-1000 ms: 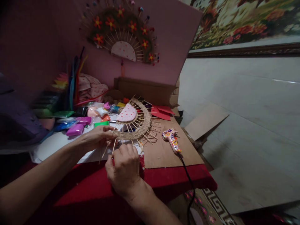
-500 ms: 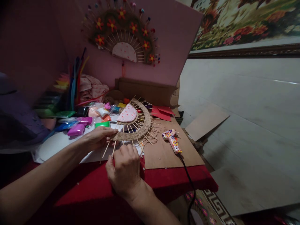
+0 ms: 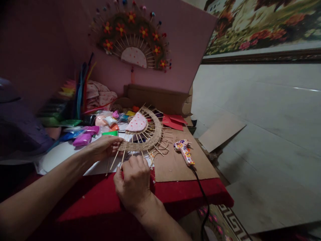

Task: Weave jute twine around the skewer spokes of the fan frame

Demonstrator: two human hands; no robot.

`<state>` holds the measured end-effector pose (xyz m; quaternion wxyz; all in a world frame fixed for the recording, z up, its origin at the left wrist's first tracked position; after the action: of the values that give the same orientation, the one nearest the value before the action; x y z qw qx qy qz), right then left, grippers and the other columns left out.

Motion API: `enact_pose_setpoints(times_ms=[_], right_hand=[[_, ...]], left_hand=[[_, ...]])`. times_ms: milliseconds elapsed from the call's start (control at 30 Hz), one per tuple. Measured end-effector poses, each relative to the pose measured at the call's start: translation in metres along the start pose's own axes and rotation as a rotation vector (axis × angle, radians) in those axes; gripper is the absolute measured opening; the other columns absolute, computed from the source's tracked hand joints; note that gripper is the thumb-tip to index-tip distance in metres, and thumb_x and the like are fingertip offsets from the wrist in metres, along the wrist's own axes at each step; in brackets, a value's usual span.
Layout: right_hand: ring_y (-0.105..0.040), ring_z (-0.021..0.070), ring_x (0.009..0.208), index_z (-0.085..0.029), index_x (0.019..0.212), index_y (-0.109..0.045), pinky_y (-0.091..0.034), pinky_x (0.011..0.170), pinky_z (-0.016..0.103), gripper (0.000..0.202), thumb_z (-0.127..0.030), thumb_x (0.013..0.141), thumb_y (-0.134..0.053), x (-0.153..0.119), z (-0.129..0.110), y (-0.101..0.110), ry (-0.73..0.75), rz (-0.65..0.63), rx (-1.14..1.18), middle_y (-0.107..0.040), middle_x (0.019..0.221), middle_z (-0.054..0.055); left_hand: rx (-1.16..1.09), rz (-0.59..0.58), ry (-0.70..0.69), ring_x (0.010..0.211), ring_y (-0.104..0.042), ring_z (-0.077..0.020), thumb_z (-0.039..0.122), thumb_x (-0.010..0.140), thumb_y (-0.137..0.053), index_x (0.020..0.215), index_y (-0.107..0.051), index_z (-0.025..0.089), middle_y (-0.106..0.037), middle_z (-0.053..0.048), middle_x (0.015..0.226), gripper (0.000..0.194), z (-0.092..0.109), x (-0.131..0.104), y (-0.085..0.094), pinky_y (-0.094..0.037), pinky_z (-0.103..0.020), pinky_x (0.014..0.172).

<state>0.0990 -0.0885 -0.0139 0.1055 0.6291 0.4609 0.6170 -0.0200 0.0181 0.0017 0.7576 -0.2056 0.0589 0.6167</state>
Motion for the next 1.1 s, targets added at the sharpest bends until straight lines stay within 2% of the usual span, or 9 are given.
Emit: enact_pose_setpoints(times_ms=[67, 167, 267, 333, 500, 633, 767, 967, 1100], right_hand=[[-0.042, 0.0164, 0.069, -0.018, 0.063, -0.051, -0.028, 0.063, 0.031, 0.017, -0.023, 0.079, -0.051, 0.000, 0.000, 0.000, -0.004, -0.004, 0.004, -0.052, 0.069, 0.004], [-0.042, 0.0164, 0.069, -0.018, 0.063, -0.051, -0.028, 0.063, 0.031, 0.016, -0.023, 0.078, -0.051, 0.000, 0.000, 0.001, -0.011, -0.009, 0.016, -0.052, 0.069, 0.004], [-0.043, 0.0166, 0.070, -0.018, 0.063, -0.051, -0.029, 0.063, 0.031, 0.015, -0.023, 0.078, -0.052, 0.000, 0.000, 0.001, -0.014, -0.010, 0.029, -0.052, 0.070, 0.004], [-0.043, 0.0165, 0.069, -0.018, 0.063, -0.051, -0.029, 0.063, 0.031, 0.015, -0.023, 0.078, -0.052, 0.000, 0.000, 0.001, -0.012, -0.012, 0.036, -0.053, 0.070, 0.004], [-0.043, 0.0162, 0.068, -0.017, 0.063, -0.052, -0.029, 0.062, 0.031, 0.016, -0.022, 0.078, -0.052, 0.001, 0.001, 0.001, -0.003, -0.007, 0.039, -0.053, 0.069, 0.004], [-0.044, 0.0161, 0.069, -0.018, 0.062, -0.052, -0.030, 0.062, 0.031, 0.016, -0.021, 0.078, -0.052, 0.001, 0.000, 0.001, -0.009, -0.004, 0.027, -0.053, 0.068, 0.004], [-0.042, 0.0156, 0.067, -0.018, 0.061, -0.052, -0.029, 0.061, 0.031, 0.017, -0.022, 0.077, -0.052, 0.001, 0.000, 0.002, 0.003, 0.014, 0.019, -0.052, 0.067, 0.004], [-0.042, 0.0158, 0.067, -0.018, 0.062, -0.051, -0.029, 0.061, 0.031, 0.017, -0.022, 0.078, -0.051, 0.001, 0.000, 0.002, 0.003, 0.002, 0.022, -0.051, 0.067, 0.003], [-0.042, 0.0160, 0.068, -0.018, 0.062, -0.051, -0.028, 0.062, 0.031, 0.017, -0.023, 0.078, -0.051, 0.001, 0.000, 0.002, 0.003, -0.001, 0.009, -0.051, 0.067, 0.003]], left_hand=[[-0.009, -0.003, 0.028, 0.053, -0.060, -0.0154, 0.012, 0.070, -0.058, 0.070, -0.056, 0.010, -0.061, -0.007, 0.061, 0.003, -0.001, -0.001, 0.000, -0.053, -0.030, 0.051], [0.003, -0.090, 0.100, 0.058, -0.062, -0.0179, 0.019, 0.071, -0.062, 0.073, -0.059, 0.013, -0.065, -0.009, 0.068, 0.008, -0.002, -0.003, -0.001, -0.054, -0.029, 0.053], [0.045, -0.213, 0.111, 0.058, -0.063, -0.0181, 0.014, 0.067, -0.065, 0.068, -0.060, 0.014, -0.065, -0.008, 0.065, 0.005, -0.002, -0.006, -0.002, -0.054, -0.028, 0.055], [0.077, -0.245, 0.102, 0.057, -0.062, -0.0171, 0.009, 0.065, -0.065, 0.063, -0.059, 0.014, -0.065, -0.007, 0.062, 0.008, -0.002, -0.007, -0.003, -0.053, -0.027, 0.055], [0.091, -0.192, 0.115, 0.059, -0.063, -0.0169, 0.004, 0.063, -0.065, 0.057, -0.056, 0.015, -0.064, -0.006, 0.060, 0.016, -0.001, -0.010, -0.005, -0.053, -0.026, 0.055], [0.081, -0.217, 0.091, 0.062, -0.064, -0.0178, 0.008, 0.066, -0.065, 0.064, -0.060, 0.014, -0.066, -0.008, 0.066, 0.008, 0.000, -0.011, -0.004, -0.053, -0.026, 0.058], [0.035, -0.137, 0.076, 0.061, -0.064, -0.0188, 0.015, 0.070, -0.063, 0.067, -0.060, 0.013, -0.065, -0.009, 0.067, 0.005, -0.001, -0.005, 0.000, -0.053, -0.029, 0.057], [0.041, -0.063, 0.040, 0.054, -0.060, -0.0150, 0.010, 0.068, -0.060, 0.065, -0.055, 0.013, -0.064, -0.007, 0.067, 0.007, -0.001, -0.001, -0.001, -0.053, -0.028, 0.052], [0.023, -0.057, 0.057, 0.055, -0.061, -0.0158, 0.011, 0.066, -0.061, 0.068, -0.054, 0.011, -0.062, -0.005, 0.063, 0.007, 0.000, -0.003, -0.002, -0.053, -0.028, 0.052]])
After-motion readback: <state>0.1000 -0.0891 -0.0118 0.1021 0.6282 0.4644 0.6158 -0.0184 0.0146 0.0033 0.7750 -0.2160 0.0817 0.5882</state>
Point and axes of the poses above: each hand's wrist, its own x-axis towards the middle knuckle, its own y-axis out of the back of the hand, z = x × y, the point moved 2 cm from there along x, towards the middle knuckle
